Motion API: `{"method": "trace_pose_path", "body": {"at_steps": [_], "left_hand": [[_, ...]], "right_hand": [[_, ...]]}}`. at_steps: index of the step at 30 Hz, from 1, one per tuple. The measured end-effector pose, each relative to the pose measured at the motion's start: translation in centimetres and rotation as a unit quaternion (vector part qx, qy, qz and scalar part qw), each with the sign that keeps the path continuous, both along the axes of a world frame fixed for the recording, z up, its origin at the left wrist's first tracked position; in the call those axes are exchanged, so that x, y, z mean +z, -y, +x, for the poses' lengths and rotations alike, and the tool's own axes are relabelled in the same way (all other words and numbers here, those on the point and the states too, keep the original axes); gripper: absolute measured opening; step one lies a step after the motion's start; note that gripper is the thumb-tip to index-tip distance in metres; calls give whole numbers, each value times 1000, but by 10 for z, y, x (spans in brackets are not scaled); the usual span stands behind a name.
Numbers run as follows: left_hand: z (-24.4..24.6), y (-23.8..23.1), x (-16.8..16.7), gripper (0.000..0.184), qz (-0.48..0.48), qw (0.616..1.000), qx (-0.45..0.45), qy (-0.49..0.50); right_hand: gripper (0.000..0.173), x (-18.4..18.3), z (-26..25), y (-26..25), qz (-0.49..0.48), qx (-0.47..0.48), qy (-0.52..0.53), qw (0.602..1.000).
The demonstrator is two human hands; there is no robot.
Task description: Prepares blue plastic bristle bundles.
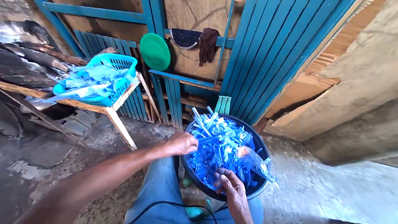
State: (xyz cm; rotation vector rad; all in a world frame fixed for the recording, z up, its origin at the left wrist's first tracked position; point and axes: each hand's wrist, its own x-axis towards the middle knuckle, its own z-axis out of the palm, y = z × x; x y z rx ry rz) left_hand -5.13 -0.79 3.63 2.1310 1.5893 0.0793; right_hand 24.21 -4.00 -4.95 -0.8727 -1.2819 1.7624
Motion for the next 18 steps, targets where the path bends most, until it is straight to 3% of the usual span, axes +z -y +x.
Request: {"method": "trace_pose_path", "body": {"at_steps": [5,11,14,18], "left_hand": [[61,-38,-80,24,-174,965,-25,-196],[82,-50,-111,43,-243,916,-2,-319],[84,-49,-123,45,-252,907,7,-338],[83,-51,-124,31,-238,929,19,-282]], "right_hand": [[26,2,3,-6,25,-48,69,996],[26,-4,1,-6,18,-45,56,997],[25,-4,-2,-7,15,-44,54,997],[25,-3,0,-7,13,-42,54,998]]}}
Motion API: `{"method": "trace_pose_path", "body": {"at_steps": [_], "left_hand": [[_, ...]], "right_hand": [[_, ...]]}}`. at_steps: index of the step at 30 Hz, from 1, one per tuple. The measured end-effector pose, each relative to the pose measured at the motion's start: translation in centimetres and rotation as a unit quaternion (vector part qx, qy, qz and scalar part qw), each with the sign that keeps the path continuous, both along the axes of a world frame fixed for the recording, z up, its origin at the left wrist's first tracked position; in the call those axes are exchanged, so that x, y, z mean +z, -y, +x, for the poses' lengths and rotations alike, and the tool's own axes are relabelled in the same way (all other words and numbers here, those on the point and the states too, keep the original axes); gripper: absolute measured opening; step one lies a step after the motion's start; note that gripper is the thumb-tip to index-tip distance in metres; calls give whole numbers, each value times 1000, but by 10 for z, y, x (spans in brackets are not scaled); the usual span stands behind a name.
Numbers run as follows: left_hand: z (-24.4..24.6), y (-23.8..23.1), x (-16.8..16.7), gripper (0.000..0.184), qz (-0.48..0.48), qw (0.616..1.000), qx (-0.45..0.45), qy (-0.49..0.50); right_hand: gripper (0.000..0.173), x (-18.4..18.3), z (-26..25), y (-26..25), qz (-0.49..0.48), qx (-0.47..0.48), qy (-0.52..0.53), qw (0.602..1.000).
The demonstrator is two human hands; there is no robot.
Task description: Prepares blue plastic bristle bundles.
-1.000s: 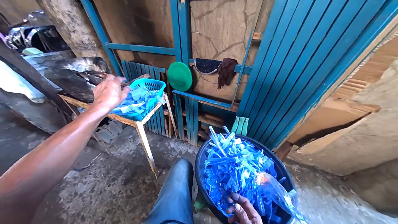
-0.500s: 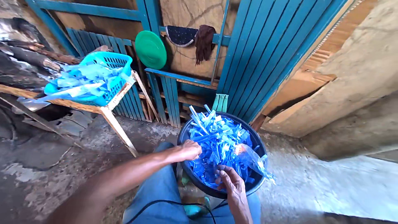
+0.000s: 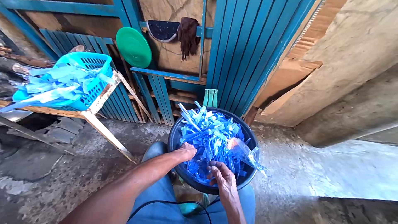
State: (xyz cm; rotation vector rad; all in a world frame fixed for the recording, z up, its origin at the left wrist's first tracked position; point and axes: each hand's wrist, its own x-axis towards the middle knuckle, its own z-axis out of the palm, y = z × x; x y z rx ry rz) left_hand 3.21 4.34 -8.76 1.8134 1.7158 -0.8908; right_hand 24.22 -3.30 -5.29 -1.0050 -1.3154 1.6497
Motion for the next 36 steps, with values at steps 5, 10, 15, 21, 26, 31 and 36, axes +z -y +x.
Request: {"method": "trace_pose_path", "body": {"at_steps": [5,10,15,21,26,31,36], "left_hand": [[-7,-4,4,42,-12,1000,2,-13],[1,1,-10,59,-36,998,-11,-55],[-2,5,-8,32,-27,999,-18,-8],[-14,-9,27,36,50,996,7,70],[-34,-13,55,28,131,971,25,201],[-49,-8,73,25,159,940,22,301],[-50,4,95,22,140,885,83,436]], "right_hand": [[25,0,0,0,4,2,-1,1000],[25,0,0,1,3,5,0,1000],[24,0,-1,3,-4,2,7,1000],[26,-2,1,-1,12,9,-5,1000],[25,-1,1,-2,4,9,-1,1000],[25,-2,0,-4,-7,12,1,1000],[24,0,-5,-4,9,-3,6,1000]]}}
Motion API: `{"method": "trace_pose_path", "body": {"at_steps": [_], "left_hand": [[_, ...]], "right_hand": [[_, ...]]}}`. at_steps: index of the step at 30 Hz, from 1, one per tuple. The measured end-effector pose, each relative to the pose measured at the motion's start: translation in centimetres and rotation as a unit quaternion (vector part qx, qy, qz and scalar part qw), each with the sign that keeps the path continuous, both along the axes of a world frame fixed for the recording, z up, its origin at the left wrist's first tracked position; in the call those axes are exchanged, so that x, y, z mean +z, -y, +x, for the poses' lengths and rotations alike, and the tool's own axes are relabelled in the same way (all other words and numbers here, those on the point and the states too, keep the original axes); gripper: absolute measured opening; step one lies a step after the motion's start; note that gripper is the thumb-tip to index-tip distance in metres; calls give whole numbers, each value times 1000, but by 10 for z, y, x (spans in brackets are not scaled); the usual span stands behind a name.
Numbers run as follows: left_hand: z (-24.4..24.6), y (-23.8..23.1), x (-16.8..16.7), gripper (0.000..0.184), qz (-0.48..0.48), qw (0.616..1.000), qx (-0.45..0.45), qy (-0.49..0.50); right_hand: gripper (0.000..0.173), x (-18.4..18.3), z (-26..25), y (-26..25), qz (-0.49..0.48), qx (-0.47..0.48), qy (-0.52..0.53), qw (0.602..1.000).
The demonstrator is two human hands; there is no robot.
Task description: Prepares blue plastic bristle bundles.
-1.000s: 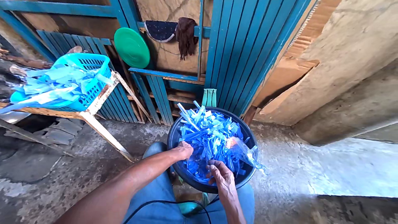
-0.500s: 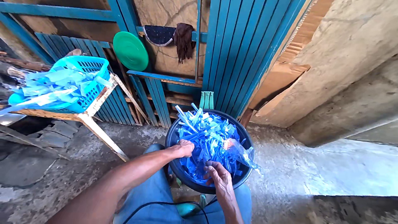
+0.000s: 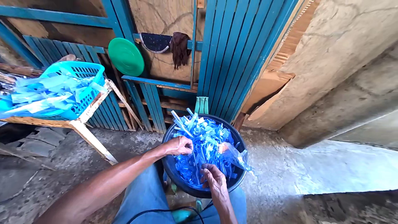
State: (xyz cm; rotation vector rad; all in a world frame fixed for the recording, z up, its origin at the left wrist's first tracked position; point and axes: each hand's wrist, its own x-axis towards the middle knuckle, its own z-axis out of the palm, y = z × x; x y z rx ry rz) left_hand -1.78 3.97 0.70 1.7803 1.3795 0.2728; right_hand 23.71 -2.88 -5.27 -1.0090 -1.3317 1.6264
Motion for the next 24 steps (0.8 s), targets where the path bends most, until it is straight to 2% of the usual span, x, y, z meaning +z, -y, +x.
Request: {"method": "trace_pose_path", "body": {"at_steps": [4,9,11,14,18,19,22,24], "left_hand": [[7,14,9,18,-62,993,50,91],[9,20,12,14,-82,987,56,127],[11,21,15,14,-87,985,51,138],[12,21,21,11,-112,979,58,161],[13,20,28,9,-148,966,82,198],[12,19,28,9,-152,964,86,203],[9,17,28,8,-151,961,106,207],[6,16,26,8,-152,960,123,201]], "right_hand": [[24,5,-7,5,24,-17,12,999],[26,2,-8,5,69,-112,42,990],[34,1,-7,2,104,-131,61,984],[45,3,-2,-6,121,-89,58,987],[62,-3,9,-13,82,36,0,996],[62,-3,10,-13,68,62,-14,996],[31,-1,14,-10,57,85,-37,994],[28,2,19,-9,47,57,-41,996]]}}
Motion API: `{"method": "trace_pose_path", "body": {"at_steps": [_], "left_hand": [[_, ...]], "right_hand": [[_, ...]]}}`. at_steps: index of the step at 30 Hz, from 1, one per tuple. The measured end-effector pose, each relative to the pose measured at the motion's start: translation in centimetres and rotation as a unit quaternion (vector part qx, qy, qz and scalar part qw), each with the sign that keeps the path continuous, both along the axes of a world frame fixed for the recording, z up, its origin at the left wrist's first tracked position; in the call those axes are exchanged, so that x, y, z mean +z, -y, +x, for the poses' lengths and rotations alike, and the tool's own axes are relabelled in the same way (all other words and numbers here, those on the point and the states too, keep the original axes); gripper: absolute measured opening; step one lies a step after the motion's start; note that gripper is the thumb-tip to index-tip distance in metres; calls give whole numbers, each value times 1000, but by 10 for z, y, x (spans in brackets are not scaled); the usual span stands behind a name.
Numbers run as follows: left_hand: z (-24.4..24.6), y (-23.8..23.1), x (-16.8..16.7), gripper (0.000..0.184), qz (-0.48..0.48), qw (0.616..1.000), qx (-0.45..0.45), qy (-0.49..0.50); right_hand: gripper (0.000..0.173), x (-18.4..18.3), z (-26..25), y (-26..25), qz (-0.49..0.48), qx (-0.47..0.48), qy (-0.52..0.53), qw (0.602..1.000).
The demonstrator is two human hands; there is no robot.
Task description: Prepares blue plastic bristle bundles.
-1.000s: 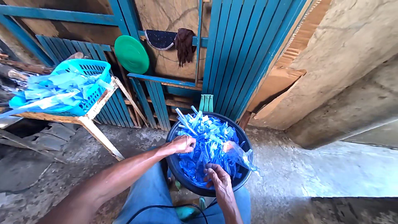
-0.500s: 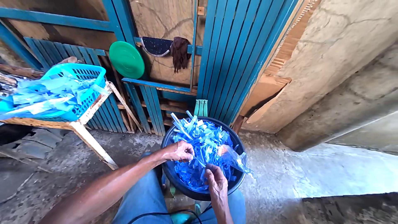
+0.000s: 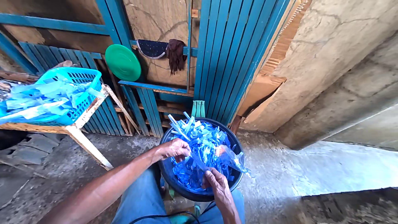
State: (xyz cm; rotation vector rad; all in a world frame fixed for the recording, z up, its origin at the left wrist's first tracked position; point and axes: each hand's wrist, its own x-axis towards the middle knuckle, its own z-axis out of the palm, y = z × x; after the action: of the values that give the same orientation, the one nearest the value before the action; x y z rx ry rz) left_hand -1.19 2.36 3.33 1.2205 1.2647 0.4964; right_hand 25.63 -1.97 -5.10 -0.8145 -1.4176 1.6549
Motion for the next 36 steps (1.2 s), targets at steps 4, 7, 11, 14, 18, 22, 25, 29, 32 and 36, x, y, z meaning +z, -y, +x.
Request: {"method": "trace_pose_path", "body": {"at_steps": [4,7,11,14,18,22,25,29,32,36], "left_hand": [[-6,2,-11,14,-16,1000,-3,-10],[-1,9,-25,11,24,997,14,-79],[25,35,-48,32,103,978,32,-180],[59,62,-47,56,-47,996,73,-28],[72,56,-60,41,-111,981,118,103],[63,43,-52,21,-90,985,95,116],[53,40,-45,20,-70,990,89,89],[44,39,-40,21,-53,992,99,61],[40,42,-40,19,-45,993,99,40],[45,49,-40,22,-45,997,65,9]], "right_hand": [[28,2,7,0,-3,-81,8,997],[19,3,4,1,19,-172,61,983],[19,-1,-3,3,82,-175,158,968],[22,-6,-11,11,143,-132,247,949],[19,-9,-21,33,251,-95,288,919],[17,-9,-15,49,264,-93,288,916],[21,-9,-9,55,254,-83,288,920],[26,-12,-3,60,267,-61,248,929],[27,-10,-3,58,214,-53,57,974],[30,8,-7,50,77,-25,-193,978]]}}
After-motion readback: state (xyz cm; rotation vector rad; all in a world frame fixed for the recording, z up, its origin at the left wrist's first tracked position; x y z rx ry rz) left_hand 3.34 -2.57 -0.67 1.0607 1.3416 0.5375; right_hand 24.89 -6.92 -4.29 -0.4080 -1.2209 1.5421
